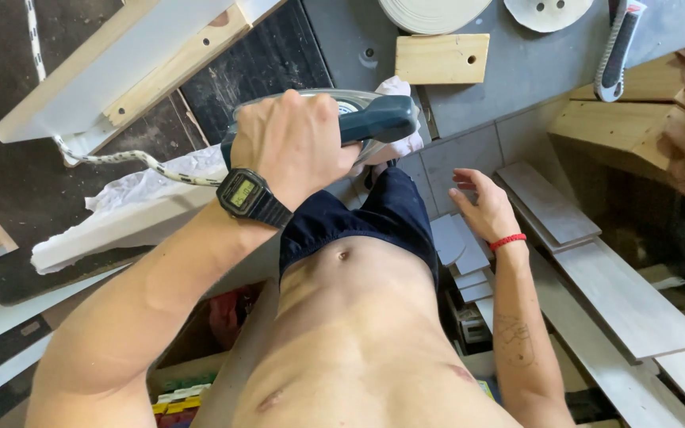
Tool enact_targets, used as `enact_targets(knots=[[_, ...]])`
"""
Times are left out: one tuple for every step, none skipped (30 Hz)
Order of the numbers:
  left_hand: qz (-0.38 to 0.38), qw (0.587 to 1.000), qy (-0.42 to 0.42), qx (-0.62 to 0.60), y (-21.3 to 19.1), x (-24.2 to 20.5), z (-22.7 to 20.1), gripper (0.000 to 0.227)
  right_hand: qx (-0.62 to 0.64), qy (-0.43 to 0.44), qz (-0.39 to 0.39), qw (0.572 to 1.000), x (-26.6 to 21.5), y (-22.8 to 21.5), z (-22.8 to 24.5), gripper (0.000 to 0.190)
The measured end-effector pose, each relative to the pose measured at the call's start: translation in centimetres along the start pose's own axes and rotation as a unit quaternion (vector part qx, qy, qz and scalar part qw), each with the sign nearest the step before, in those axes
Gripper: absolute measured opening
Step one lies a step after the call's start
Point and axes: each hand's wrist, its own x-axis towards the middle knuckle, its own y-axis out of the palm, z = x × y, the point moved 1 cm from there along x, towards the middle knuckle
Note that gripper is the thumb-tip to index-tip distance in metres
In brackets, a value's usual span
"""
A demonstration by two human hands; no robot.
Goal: The person irons a cloth over a wooden board and then sands the edges of the board using a sanding block.
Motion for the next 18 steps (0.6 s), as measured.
enact_targets(knots=[[0.009,1.0,-0.005,-0.004,-0.1,-0.3,0.3,0.043,0.002,-0.001,0.005,1.0,0.0,-0.1,0.2,0.045],[0.007,1.0,-0.006,-0.006,-0.2,-0.8,0.6,0.043,-0.001,-0.001,0.006,1.0,0.0,-0.1,0.6,0.045],[0.0,1.0,-0.008,-0.003,-0.3,-1.4,1.0,0.046,-0.006,-0.002,0.005,1.0,0.0,-0.1,1.0,0.045],[-0.008,1.0,-0.011,-0.001,-0.4,-1.9,1.4,0.048,-0.012,-0.003,0.004,1.0,0.0,-0.2,1.3,0.045],[-0.009,1.0,-0.012,-0.004,-0.6,-2.3,2.0,0.048,-0.016,-0.004,0.005,1.0,0.0,-0.1,1.6,0.045],[0.0,1.0,-0.021,-0.002,-0.7,-2.8,2.7,0.046,-0.016,-0.005,0.007,1.0,0.1,-0.1,1.9,0.045],[0.009,1.0,-0.03,-0.001,-0.8,-3.3,3.4,0.045,-0.015,-0.006,0.009,1.0,0.2,0.0,2.2,0.045],[0.006,0.999,-0.034,-0.005,-1.0,-3.9,4.1,0.045,-0.021,-0.009,0.011,1.0,0.3,0.2,2.4,0.045],[0.014,0.999,-0.035,-0.001,-1.1,-4.5,4.8,0.044,-0.019,-0.013,0.011,1.0,0.4,0.3,2.7,0.045],[0.022,0.999,-0.038,0.003,-1.3,-5.2,5.6,0.044,-0.017,-0.018,0.013,1.0,0.6,0.5,3.1,0.045],[0.019,0.999,-0.044,-0.001,-1.3,-5.8,6.5,0.044,-0.023,-0.022,0.016,0.999,0.7,0.7,3.5,0.045],[0.023,0.999,-0.049,0.002,-1.3,-6.5,7.4,0.044,-0.027,-0.015,0.022,0.999,0.9,0.9,3.9,0.046],[0.027,0.998,-0.055,0.005,-1.2,-7.2,8.4,0.044,-0.031,-0.009,0.027,0.999,1.0,1.2,4.4,0.046],[0.024,0.998,-0.066,0.0,-1.0,-7.9,9.3,0.044,-0.038,-0.016,0.034,0.999,1.2,1.3,4.7,0.046],[0.027,0.997,-0.069,0.004,-0.9,-8.7,10.3,0.043,-0.042,-0.014,0.041,0.998,1.3,1.6,5.0,0.046],[0.031,0.997,-0.075,0.009,-0.7,-9.6,11.3,0.043,-0.045,-0.015,0.049,0.998,1.7,1.9,5.3,0.045],[0.027,0.996,-0.089,0.005,-0.8,-10.3,12.2,0.043,-0.052,-0.024,0.058,0.997,1.9,2.2,5.9,0.045],[0.022,0.996,-0.083,0.002,-0.8,-11.1,13.1,0.043,-0.051,-0.015,0.064,0.997,2.0,2.5,6.5,0.046]])
